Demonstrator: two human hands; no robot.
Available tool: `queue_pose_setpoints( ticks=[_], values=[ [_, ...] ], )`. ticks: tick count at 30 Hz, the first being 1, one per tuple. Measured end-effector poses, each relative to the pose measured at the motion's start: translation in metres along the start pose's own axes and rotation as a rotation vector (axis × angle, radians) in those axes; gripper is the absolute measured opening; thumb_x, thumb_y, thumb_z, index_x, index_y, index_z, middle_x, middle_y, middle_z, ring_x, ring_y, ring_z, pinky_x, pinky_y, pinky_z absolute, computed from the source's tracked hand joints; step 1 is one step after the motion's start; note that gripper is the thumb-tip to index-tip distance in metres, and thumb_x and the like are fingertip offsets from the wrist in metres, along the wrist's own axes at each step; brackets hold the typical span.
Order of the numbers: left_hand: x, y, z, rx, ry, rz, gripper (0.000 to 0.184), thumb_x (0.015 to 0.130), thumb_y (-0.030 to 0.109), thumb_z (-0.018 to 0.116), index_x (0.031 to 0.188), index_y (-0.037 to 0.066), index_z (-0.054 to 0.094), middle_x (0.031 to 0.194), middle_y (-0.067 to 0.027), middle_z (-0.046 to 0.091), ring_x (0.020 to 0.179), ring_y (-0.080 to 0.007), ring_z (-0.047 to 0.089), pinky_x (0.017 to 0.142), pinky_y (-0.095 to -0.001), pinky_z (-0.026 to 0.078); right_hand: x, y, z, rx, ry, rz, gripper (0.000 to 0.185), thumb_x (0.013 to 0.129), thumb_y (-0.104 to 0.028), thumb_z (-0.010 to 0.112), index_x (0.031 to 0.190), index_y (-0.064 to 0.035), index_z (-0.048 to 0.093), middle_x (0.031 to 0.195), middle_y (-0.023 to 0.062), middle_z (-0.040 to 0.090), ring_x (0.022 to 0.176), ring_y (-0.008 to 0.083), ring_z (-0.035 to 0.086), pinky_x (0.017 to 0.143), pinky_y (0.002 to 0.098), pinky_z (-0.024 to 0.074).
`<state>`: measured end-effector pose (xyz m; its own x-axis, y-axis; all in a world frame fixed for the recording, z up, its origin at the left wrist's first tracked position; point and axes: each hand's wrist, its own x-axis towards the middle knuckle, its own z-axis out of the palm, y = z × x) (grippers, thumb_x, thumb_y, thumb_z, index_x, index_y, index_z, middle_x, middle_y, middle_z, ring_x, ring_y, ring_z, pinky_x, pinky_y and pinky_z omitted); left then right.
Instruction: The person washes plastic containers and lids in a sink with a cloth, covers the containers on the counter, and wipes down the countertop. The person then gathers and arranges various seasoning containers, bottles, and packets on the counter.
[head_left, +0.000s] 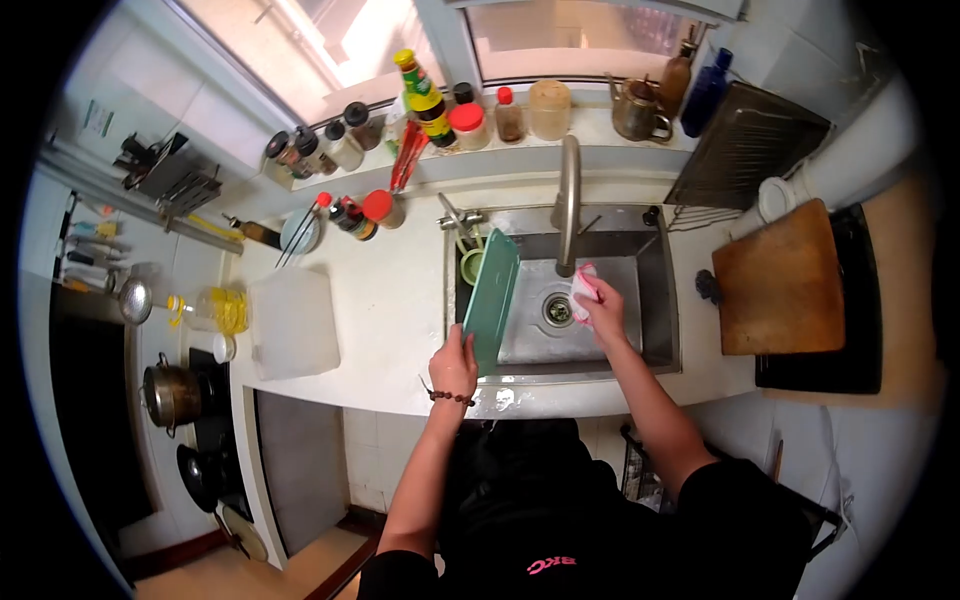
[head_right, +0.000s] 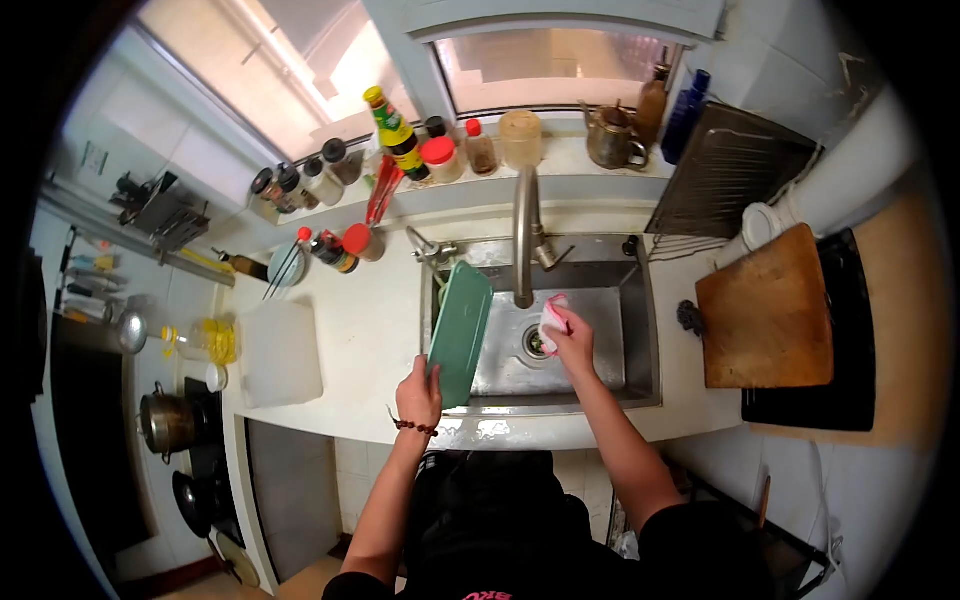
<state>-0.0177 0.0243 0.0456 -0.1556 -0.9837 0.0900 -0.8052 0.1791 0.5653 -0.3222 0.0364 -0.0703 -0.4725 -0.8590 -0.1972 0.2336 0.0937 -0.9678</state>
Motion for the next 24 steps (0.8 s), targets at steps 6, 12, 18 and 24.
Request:
queue_pose_setpoints(
  ticks=[6,12,18,24],
  values=[
    [-0.007,-0.008,0.002,-0.075,0.021,-0.089,0.017,0.102,0.019,0.060,0.106,0.004,0.054,0.068,-0.0256,0.061,0.066,-0.0488,0.061,0.055,-0.0540,0.044,-0.008,0.055,0.005,0.567,-0.029,0.223,0.044,0.090,-0.004,0.073,0.132,-0.0092,0.060,0.113,0.0059,0.070,0.100,0.0199,0.069,0.085,0.0358,0.0584],
    [-0.023,-0.005,0.034,-0.142,-0.042,-0.100,0.019,0.102,0.022,0.058,0.112,0.007,0.053,0.075,-0.0267,0.065,0.072,-0.0498,0.064,0.061,-0.0580,0.047,-0.045,0.121,0.030,0.571,-0.268,0.702,0.049,0.102,-0.051,0.050,0.131,-0.0125,0.061,0.121,0.0071,0.069,0.106,0.0239,0.069,0.088,0.0468,0.0586],
    [-0.033,-0.024,-0.002,-0.081,0.002,-0.175,0.017,0.102,0.021,0.058,0.111,0.006,0.056,0.074,-0.0262,0.065,0.071,-0.0496,0.063,0.061,-0.0569,0.047,-0.027,0.044,0.014,0.604,-0.119,0.667,0.075,0.098,-0.067,0.029,0.135,-0.0082,0.055,0.130,0.0195,0.065,0.120,0.0452,0.061,0.102,0.0694,0.0454],
    [-0.032,-0.037,-0.015,-0.178,0.065,-0.251,0.018,0.102,0.020,0.059,0.111,0.004,0.057,0.075,-0.0259,0.065,0.071,-0.0477,0.064,0.060,-0.0534,0.047,0.017,0.146,-0.055,0.441,-0.014,0.444,0.028,0.105,-0.031,0.044,0.116,-0.0147,0.063,0.117,0.0132,0.070,0.108,0.0352,0.070,0.098,0.0578,0.0552]
  ],
)
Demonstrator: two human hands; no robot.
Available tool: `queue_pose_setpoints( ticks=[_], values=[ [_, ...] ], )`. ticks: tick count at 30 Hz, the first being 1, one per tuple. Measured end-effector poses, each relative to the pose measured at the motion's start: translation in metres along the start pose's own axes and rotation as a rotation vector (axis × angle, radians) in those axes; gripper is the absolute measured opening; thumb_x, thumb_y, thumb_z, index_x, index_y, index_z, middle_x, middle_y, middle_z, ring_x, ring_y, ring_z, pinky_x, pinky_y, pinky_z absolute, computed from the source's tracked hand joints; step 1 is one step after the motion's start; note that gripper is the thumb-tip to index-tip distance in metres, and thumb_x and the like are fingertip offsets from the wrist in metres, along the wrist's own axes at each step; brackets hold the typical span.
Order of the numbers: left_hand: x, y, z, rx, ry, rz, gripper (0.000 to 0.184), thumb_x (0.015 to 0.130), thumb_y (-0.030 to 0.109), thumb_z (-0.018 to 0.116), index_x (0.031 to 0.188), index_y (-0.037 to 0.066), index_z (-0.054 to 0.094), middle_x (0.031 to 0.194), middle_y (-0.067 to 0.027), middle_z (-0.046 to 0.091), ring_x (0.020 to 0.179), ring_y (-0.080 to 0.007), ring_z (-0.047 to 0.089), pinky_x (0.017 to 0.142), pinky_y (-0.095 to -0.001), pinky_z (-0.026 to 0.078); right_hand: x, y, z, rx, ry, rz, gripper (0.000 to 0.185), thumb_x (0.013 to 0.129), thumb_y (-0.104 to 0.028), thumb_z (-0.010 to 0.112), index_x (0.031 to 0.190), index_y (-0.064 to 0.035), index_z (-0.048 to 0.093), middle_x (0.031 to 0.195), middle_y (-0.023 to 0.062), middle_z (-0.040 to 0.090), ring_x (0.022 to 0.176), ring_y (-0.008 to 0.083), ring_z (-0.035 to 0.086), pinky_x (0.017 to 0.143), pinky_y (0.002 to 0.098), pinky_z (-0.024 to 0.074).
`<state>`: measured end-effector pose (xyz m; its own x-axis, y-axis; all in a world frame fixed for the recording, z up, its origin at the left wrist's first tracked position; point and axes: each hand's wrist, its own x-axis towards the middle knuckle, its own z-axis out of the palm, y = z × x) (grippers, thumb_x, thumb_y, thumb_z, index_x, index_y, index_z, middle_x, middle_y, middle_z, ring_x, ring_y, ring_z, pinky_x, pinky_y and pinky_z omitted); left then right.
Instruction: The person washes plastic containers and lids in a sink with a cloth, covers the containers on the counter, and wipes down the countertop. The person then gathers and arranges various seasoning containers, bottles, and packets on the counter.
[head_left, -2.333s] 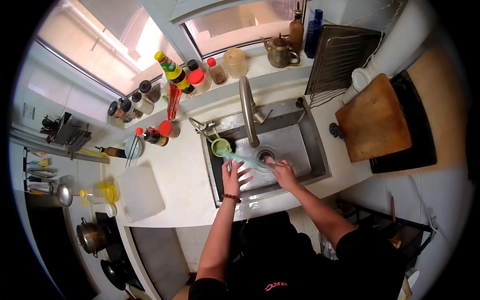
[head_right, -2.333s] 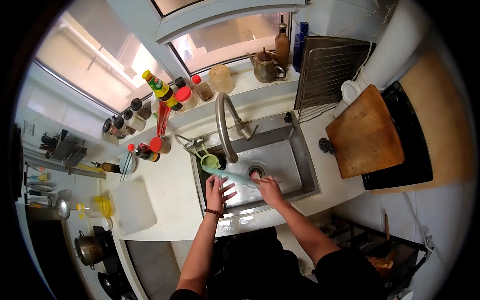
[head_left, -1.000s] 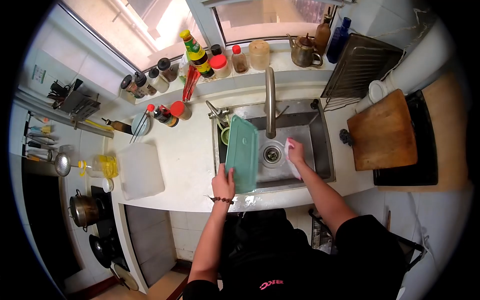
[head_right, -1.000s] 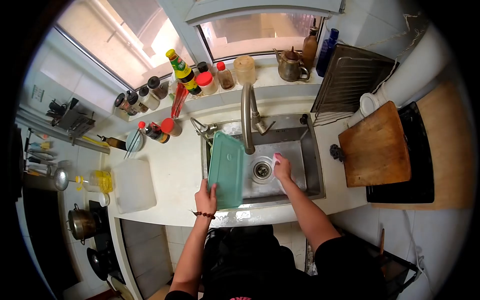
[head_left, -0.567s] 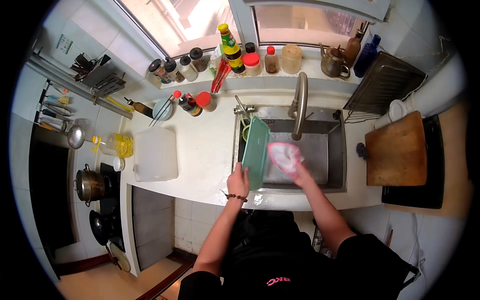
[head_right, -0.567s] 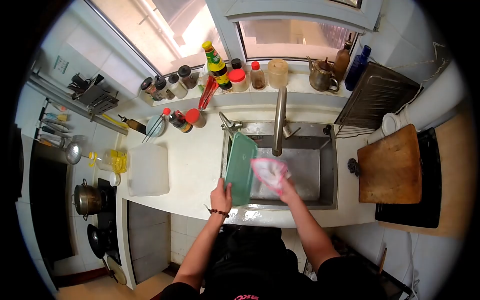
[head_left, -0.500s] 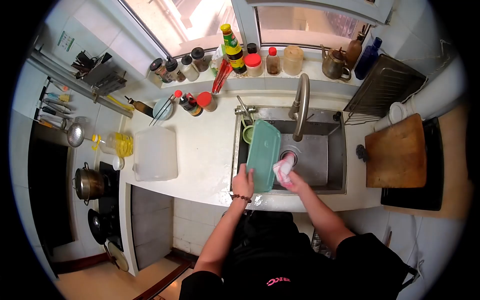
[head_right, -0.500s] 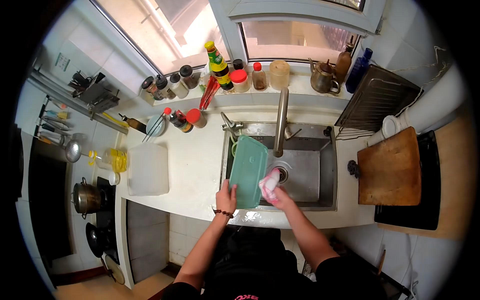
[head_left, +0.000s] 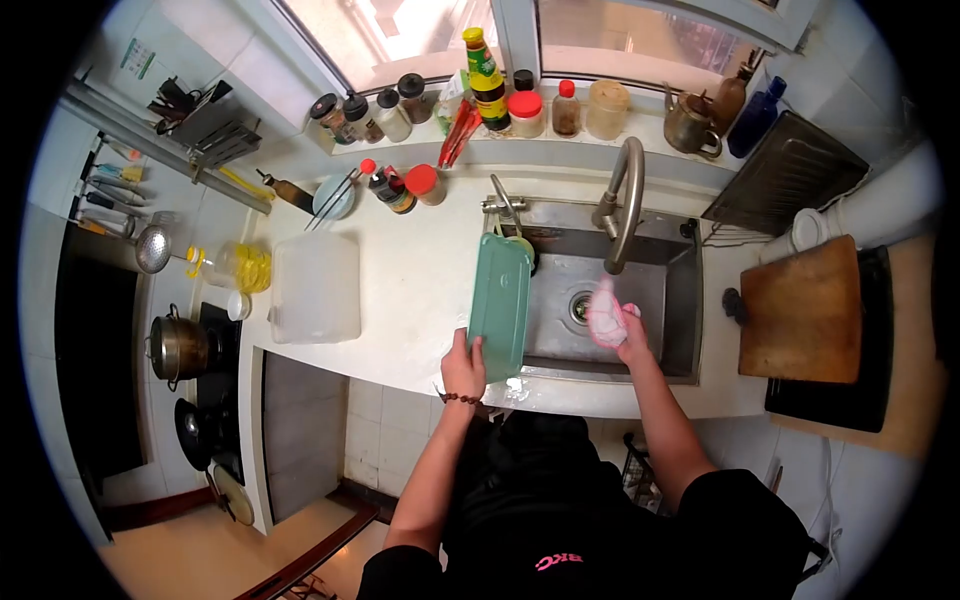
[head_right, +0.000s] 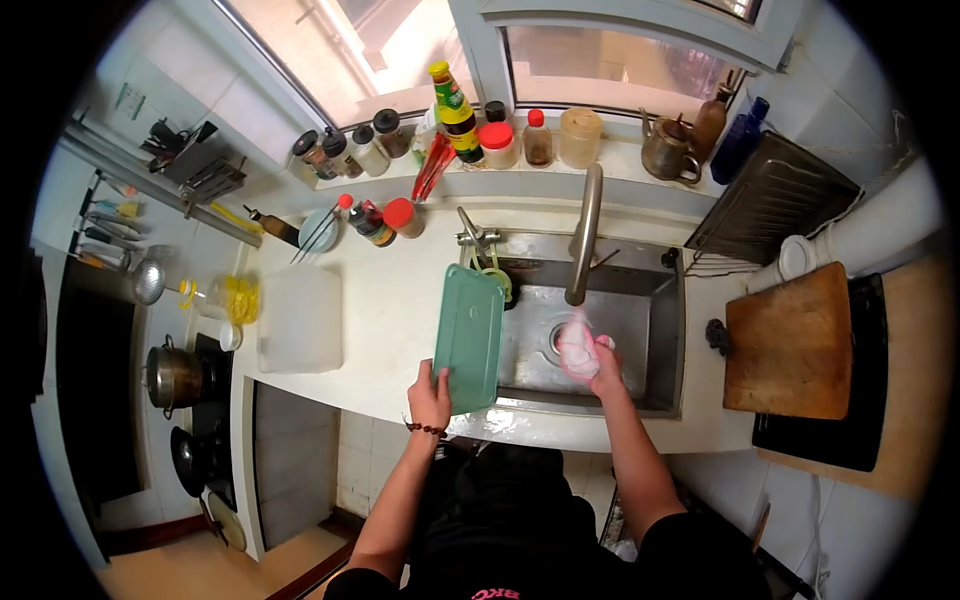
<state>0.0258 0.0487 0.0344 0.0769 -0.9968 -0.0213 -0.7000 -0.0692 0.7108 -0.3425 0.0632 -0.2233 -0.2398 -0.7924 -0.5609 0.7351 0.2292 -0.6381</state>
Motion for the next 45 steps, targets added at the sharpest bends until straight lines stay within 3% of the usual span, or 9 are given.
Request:
queue_pose_setpoints(
  ticks=[1,5,9,12,19,21,28,34,45],
  values=[
    [0.000,-0.007,0.004,-0.019,0.028,0.041,0.021,0.103,0.022,0.060,0.112,0.002,0.057,0.067,-0.0204,0.061,0.060,-0.0370,0.062,0.056,-0.0434,0.046,-0.022,-0.015,0.021,0.109,-0.055,-0.054,0.015,0.102,-0.018,0.050,0.111,-0.0186,0.062,0.116,0.0106,0.070,0.109,0.0336,0.069,0.097,0.0596,0.0554],
    [-0.001,-0.009,0.006,-0.075,0.020,0.001,0.024,0.102,0.022,0.062,0.114,0.003,0.058,0.074,-0.0194,0.066,0.064,-0.0313,0.066,0.060,-0.0400,0.050,-0.072,-0.059,0.078,0.378,-0.158,0.048,0.024,0.100,-0.031,0.054,0.113,-0.0128,0.063,0.121,0.0111,0.070,0.110,0.0304,0.068,0.088,0.0556,0.0585],
    [-0.002,-0.006,0.002,-0.090,0.005,-0.043,0.024,0.102,0.022,0.062,0.114,0.002,0.059,0.081,-0.0187,0.070,0.070,-0.0281,0.068,0.065,-0.0388,0.052,-0.073,-0.058,0.097,0.397,-0.222,0.115,0.021,0.092,-0.023,0.065,0.110,-0.0124,0.065,0.103,0.0082,0.069,0.097,0.0291,0.069,0.082,0.0539,0.0580],
    [-0.002,-0.013,0.005,-0.131,0.043,0.017,0.025,0.102,0.022,0.062,0.114,0.001,0.059,0.086,-0.0183,0.071,0.074,-0.0266,0.069,0.067,-0.0376,0.053,-0.057,-0.025,0.083,0.136,-0.112,0.134,0.015,0.090,-0.015,0.064,0.106,-0.0122,0.066,0.095,0.0072,0.066,0.093,0.0293,0.068,0.085,0.0538,0.0582],
    [-0.001,-0.007,0.003,-0.160,0.023,0.000,0.025,0.102,0.019,0.061,0.117,0.000,0.058,0.094,-0.0207,0.072,0.082,-0.0315,0.069,0.074,-0.0386,0.054,-0.070,-0.022,0.094,0.434,0.094,0.084,0.033,0.094,-0.004,0.049,0.126,-0.0079,0.057,0.119,0.0132,0.065,0.096,0.0287,0.068,0.074,0.0391,0.0592],
    [-0.002,-0.006,0.004,-0.149,0.028,0.019,0.025,0.102,0.019,0.060,0.118,0.000,0.058,0.094,-0.0234,0.072,0.084,-0.0390,0.071,0.072,-0.0416,0.054,-0.069,-0.021,0.089,0.419,0.058,0.107,0.027,0.096,-0.010,0.050,0.122,-0.0075,0.059,0.112,0.0118,0.067,0.090,0.0259,0.068,0.068,0.0355,0.0572],
    [-0.006,0.002,0.007,-0.162,0.000,-0.020,0.027,0.102,0.020,0.062,0.118,-0.001,0.059,0.094,-0.0203,0.072,0.081,-0.0304,0.069,0.074,-0.0387,0.054,-0.065,-0.045,0.095,0.377,0.034,0.223,0.039,0.102,-0.044,0.053,0.094,-0.0087,0.067,0.067,0.0041,0.057,0.046,0.0154,0.045,0.039,0.0304,0.0360],
    [-0.008,0.003,-0.002,-0.154,0.013,-0.043,0.028,0.102,0.022,0.062,0.117,-0.002,0.059,0.094,-0.0180,0.072,0.081,-0.0236,0.066,0.077,-0.0373,0.053,-0.041,-0.039,0.103,0.024,0.373,0.112,0.035,0.102,-0.041,0.052,0.085,-0.0111,0.060,0.057,-0.0008,0.043,0.040,0.0127,0.037,0.033,0.0316,0.0294],
    [-0.008,-0.011,-0.004,-0.233,0.082,-0.008,0.023,0.103,0.018,0.061,0.115,-0.002,0.058,0.091,-0.0182,0.072,0.080,-0.0219,0.068,0.075,-0.0356,0.054,-0.021,-0.020,0.094,-0.008,0.388,0.148,0.025,0.101,-0.031,0.051,0.084,-0.0131,0.055,0.057,-0.0001,0.042,0.038,0.0128,0.035,0.031,0.0309,0.0273]
  ],
)
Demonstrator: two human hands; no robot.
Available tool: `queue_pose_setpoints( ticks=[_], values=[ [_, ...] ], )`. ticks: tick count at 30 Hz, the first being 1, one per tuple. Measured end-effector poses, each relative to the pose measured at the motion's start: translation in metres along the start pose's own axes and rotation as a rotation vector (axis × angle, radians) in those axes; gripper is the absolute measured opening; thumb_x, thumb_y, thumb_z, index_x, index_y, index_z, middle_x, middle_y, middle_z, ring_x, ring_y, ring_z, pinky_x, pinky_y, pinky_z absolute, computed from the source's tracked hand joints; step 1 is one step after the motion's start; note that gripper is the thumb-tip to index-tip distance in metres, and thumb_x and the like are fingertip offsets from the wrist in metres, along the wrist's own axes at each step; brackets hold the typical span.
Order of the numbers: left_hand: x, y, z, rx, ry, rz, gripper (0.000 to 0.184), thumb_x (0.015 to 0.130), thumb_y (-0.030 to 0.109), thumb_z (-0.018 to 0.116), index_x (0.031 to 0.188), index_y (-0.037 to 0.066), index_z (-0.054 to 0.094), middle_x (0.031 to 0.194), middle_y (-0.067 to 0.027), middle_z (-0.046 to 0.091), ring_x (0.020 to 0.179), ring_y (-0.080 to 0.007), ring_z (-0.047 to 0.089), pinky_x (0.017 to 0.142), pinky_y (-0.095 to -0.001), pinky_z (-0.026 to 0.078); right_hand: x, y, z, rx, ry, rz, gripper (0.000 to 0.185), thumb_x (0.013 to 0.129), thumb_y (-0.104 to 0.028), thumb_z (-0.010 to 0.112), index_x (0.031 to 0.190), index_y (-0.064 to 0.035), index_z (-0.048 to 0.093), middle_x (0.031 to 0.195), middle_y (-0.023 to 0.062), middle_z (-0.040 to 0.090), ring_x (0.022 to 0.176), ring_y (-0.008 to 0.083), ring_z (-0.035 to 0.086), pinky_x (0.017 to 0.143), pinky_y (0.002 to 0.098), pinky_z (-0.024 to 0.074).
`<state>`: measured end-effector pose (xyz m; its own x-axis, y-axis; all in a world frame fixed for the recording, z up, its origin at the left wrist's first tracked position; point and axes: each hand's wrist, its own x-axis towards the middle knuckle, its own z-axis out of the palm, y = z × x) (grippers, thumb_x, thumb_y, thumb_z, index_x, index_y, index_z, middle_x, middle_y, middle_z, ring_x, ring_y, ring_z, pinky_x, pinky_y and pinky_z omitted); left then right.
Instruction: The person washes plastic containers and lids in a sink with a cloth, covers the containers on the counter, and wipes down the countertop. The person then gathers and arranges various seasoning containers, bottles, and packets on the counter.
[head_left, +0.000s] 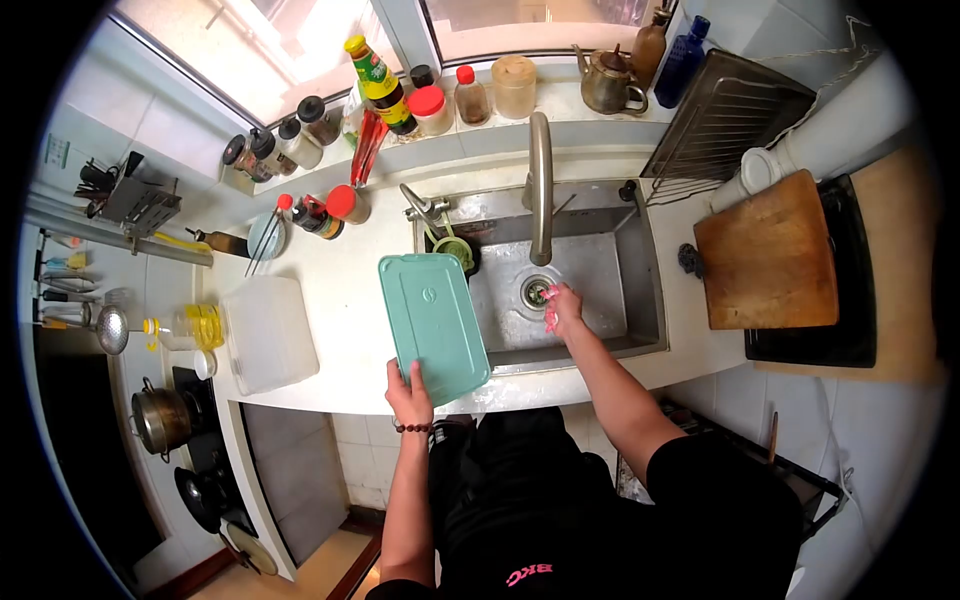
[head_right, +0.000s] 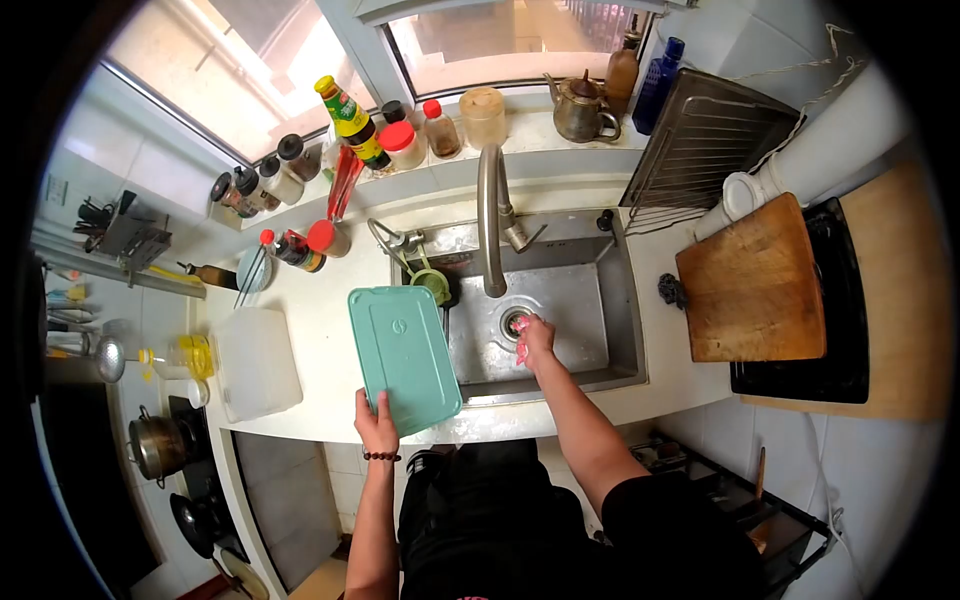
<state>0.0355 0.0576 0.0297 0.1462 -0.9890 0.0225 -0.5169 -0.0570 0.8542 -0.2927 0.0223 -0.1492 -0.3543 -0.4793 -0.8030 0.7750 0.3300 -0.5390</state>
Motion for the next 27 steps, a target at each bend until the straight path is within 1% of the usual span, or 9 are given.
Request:
queue_pose_setpoints(
  ticks=[5,7,8,11,13,16,19,24,27],
  values=[
    [0.005,0.007,-0.006,-0.033,-0.010,-0.115,0.021,0.102,0.015,0.061,0.113,-0.002,0.058,0.093,-0.0141,0.070,0.084,-0.0184,0.064,0.077,-0.0337,0.052,-0.017,-0.008,0.003,-0.014,-0.143,-0.080,0.021,0.097,-0.032,0.060,0.087,-0.0132,0.060,0.069,0.0035,0.055,0.048,0.0178,0.052,0.039,0.0340,0.0425],
    [0.007,0.005,-0.010,-0.043,-0.024,-0.196,0.019,0.102,0.013,0.061,0.112,-0.003,0.058,0.097,-0.0109,0.067,0.088,-0.0156,0.059,0.081,-0.0318,0.051,-0.026,-0.012,0.016,0.166,-0.262,0.132,0.019,0.095,-0.031,0.064,0.105,-0.0155,0.061,0.091,0.0034,0.062,0.074,0.0211,0.064,0.060,0.0393,0.0580],
    [0.008,-0.006,-0.012,-0.081,0.022,-0.159,0.020,0.102,0.014,0.061,0.113,-0.003,0.058,0.096,-0.0114,0.068,0.087,-0.0165,0.061,0.081,-0.0326,0.051,-0.009,-0.002,0.002,0.180,-0.415,0.183,0.028,0.093,-0.028,0.069,0.117,-0.0185,0.057,0.108,0.0009,0.061,0.097,0.0231,0.064,0.082,0.0455,0.0604],
    [0.008,-0.028,-0.028,-0.152,0.102,-0.167,0.019,0.103,0.013,0.061,0.113,-0.002,0.059,0.102,-0.0103,0.067,0.093,-0.0159,0.059,0.085,-0.0317,0.050,0.003,0.018,0.009,0.012,-0.400,0.164,0.026,0.092,-0.020,0.070,0.115,-0.0159,0.058,0.113,0.0029,0.059,0.102,0.0240,0.063,0.084,0.0462,0.0611],
    [0.004,-0.043,-0.042,-0.244,0.144,-0.226,0.020,0.103,0.014,0.061,0.114,-0.003,0.058,0.106,-0.0091,0.065,0.095,-0.0157,0.058,0.086,-0.0315,0.049,-0.009,0.014,0.035,-0.061,-0.445,0.165,0.044,0.090,-0.008,0.072,0.129,-0.0127,0.052,0.119,0.0067,0.058,0.104,0.0244,0.063,0.085,0.0467,0.0614],
    [-0.007,-0.053,-0.060,-0.360,0.219,-0.331,0.028,0.104,0.016,0.062,0.123,-0.003,0.054,0.112,-0.0083,0.063,0.098,-0.0160,0.057,0.089,-0.0316,0.049,-0.017,0.012,0.090,-0.161,-0.445,0.156,0.090,0.082,0.004,0.076,0.153,-0.0091,0.022,0.130,0.0157,0.055,0.112,0.0289,0.063,0.086,0.0459,0.0624],
    [-0.017,-0.062,-0.071,-0.421,0.286,-0.365,0.030,0.104,0.016,0.061,0.126,-0.003,0.053,0.115,-0.0088,0.062,0.100,-0.0166,0.057,0.090,-0.0320,0.048,-0.004,0.019,0.139,-0.346,-0.418,0.101,0.096,0.083,0.005,0.076,0.157,-0.0071,0.016,0.124,0.0145,0.059,0.110,0.0284,0.065,0.092,0.0454,0.0596],
    [-0.027,-0.062,-0.088,-0.463,0.325,-0.424,0.034,0.104,0.015,0.060,0.132,-0.002,0.050,0.123,-0.0088,0.061,0.105,-0.0172,0.058,0.092,-0.0338,0.049,0.053,0.059,0.179,-0.357,-0.422,-0.187,0.058,0.080,0.010,0.071,0.136,0.0052,0.056,0.118,0.0189,0.066,0.106,0.0275,0.068,0.087,0.0364,0.0592],
    [-0.032,-0.068,-0.095,-0.493,0.353,-0.464,0.037,0.105,0.016,0.060,0.136,0.000,0.049,0.127,-0.0089,0.060,0.106,-0.0174,0.059,0.092,-0.0345,0.049,0.070,0.069,0.202,-0.438,-0.431,-0.273,0.061,0.079,0.008,0.069,0.138,0.0057,0.055,0.114,0.0156,0.070,0.106,0.0263,0.068,0.091,0.0331,0.0564]
  ],
)
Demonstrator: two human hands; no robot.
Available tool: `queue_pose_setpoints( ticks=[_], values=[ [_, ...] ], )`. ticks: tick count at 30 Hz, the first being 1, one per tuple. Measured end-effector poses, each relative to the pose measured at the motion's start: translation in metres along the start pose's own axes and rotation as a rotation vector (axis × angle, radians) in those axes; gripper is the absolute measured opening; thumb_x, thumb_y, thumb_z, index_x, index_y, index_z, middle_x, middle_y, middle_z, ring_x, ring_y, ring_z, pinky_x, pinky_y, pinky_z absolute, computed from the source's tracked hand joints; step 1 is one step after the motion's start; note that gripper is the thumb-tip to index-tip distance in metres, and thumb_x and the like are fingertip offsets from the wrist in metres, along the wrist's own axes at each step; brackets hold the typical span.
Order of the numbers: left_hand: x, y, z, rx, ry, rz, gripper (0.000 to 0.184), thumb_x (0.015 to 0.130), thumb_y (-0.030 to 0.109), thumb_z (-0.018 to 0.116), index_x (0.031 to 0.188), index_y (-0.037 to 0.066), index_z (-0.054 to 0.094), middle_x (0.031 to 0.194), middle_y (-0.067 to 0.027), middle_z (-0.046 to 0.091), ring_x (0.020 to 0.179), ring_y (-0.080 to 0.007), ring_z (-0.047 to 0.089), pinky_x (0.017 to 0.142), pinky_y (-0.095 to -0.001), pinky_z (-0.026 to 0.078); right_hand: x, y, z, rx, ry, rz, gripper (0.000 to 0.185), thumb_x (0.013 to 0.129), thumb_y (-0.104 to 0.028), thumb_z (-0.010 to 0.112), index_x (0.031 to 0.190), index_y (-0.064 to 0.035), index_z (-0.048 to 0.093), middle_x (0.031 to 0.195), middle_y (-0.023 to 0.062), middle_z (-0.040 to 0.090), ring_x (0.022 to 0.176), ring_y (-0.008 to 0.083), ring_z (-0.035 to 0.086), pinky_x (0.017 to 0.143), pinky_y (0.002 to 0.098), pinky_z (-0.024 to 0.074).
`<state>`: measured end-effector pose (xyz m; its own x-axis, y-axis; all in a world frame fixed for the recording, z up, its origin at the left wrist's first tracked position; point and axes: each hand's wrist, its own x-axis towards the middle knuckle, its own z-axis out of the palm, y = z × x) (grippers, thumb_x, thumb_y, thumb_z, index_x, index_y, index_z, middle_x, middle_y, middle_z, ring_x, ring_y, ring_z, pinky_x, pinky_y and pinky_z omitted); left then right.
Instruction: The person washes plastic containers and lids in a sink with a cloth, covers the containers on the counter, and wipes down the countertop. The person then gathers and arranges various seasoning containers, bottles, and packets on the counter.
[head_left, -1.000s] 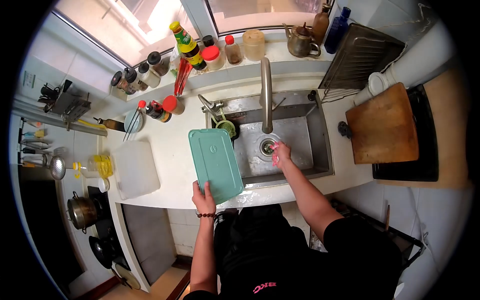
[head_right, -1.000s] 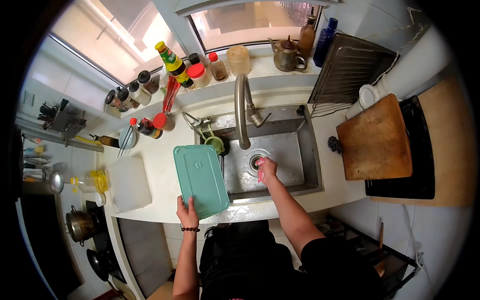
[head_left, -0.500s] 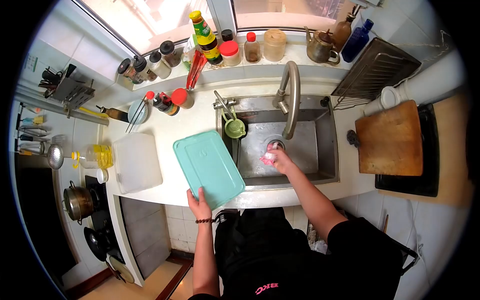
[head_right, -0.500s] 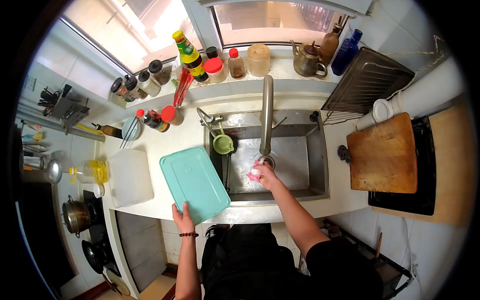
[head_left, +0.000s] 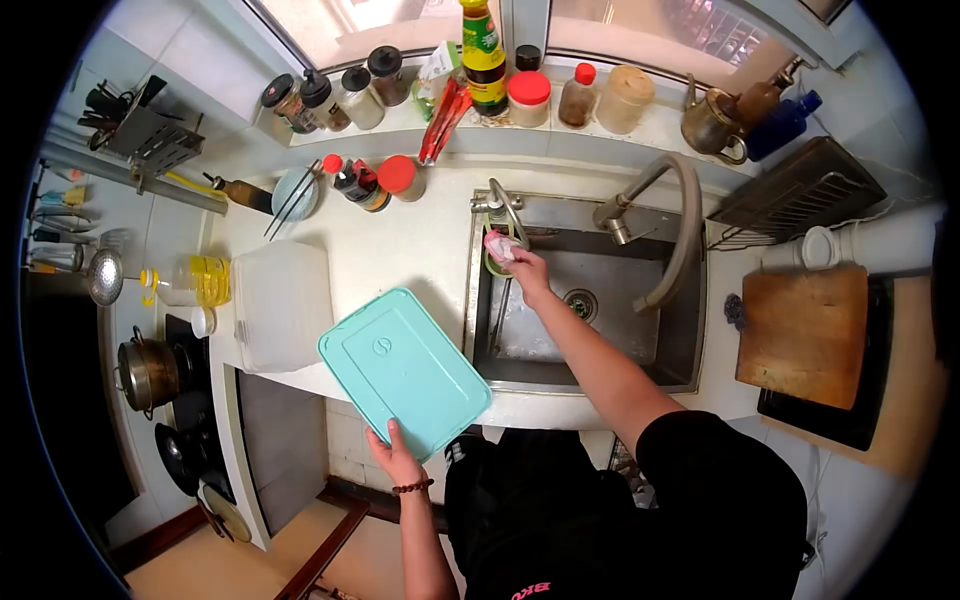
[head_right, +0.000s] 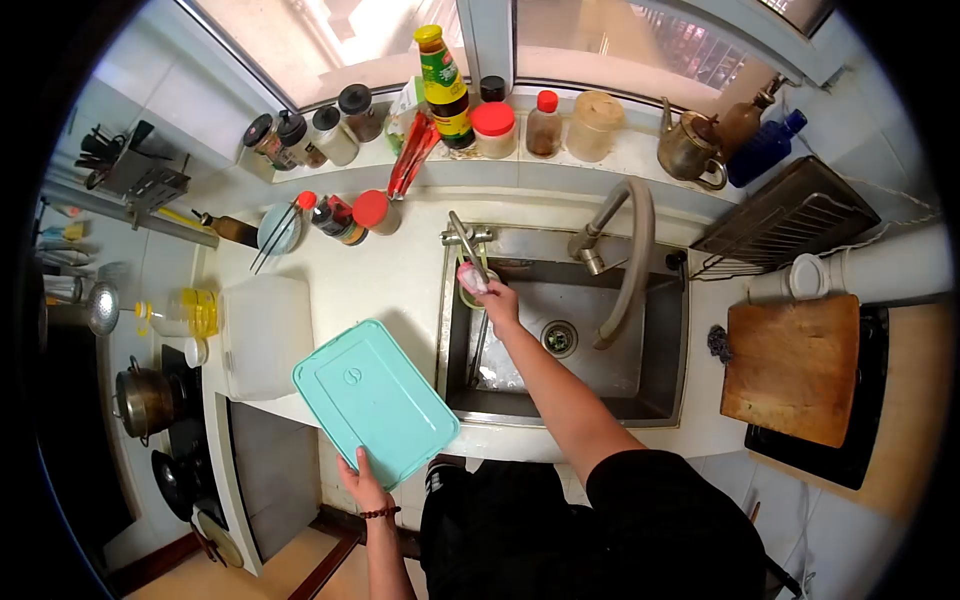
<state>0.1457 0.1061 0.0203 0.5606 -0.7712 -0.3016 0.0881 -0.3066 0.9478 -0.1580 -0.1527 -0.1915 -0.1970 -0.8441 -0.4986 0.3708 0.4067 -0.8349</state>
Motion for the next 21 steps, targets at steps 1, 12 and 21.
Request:
queue_pose_setpoints(
  ticks=[1,12,21],
  values=[
    [0.001,0.000,-0.003,-0.017,-0.008,-0.009,0.037,0.105,0.016,0.060,0.136,0.000,0.049,0.126,-0.0089,0.060,0.106,-0.0175,0.059,0.093,-0.0346,0.049,0.000,0.000,0.002,-0.353,-0.003,0.027,0.065,0.079,0.001,0.067,0.143,0.0006,0.053,0.131,0.0183,0.064,0.119,0.0305,0.064,0.101,0.0365,0.0514],
    [0.020,-0.002,-0.020,-0.081,-0.015,-0.064,0.028,0.105,0.015,0.059,0.129,0.001,0.055,0.116,-0.0059,0.065,0.103,-0.0146,0.059,0.091,-0.0322,0.049,-0.064,-0.031,0.038,-0.616,-0.182,-0.453,0.031,0.099,-0.023,0.064,0.124,-0.0052,0.066,0.120,0.0146,0.067,0.107,0.0300,0.066,0.094,0.0396,0.0544],
    [0.100,0.048,-0.037,0.200,-0.270,0.223,0.033,0.105,0.017,0.058,0.133,-0.001,0.057,0.113,-0.0080,0.068,0.102,-0.0137,0.061,0.092,-0.0315,0.050,-0.250,-0.089,0.117,-0.177,-0.587,-0.007,0.043,0.100,-0.014,0.066,0.137,0.0051,0.055,0.123,0.0098,0.066,0.109,0.0154,0.063,0.093,0.0331,0.0527]
  ],
)
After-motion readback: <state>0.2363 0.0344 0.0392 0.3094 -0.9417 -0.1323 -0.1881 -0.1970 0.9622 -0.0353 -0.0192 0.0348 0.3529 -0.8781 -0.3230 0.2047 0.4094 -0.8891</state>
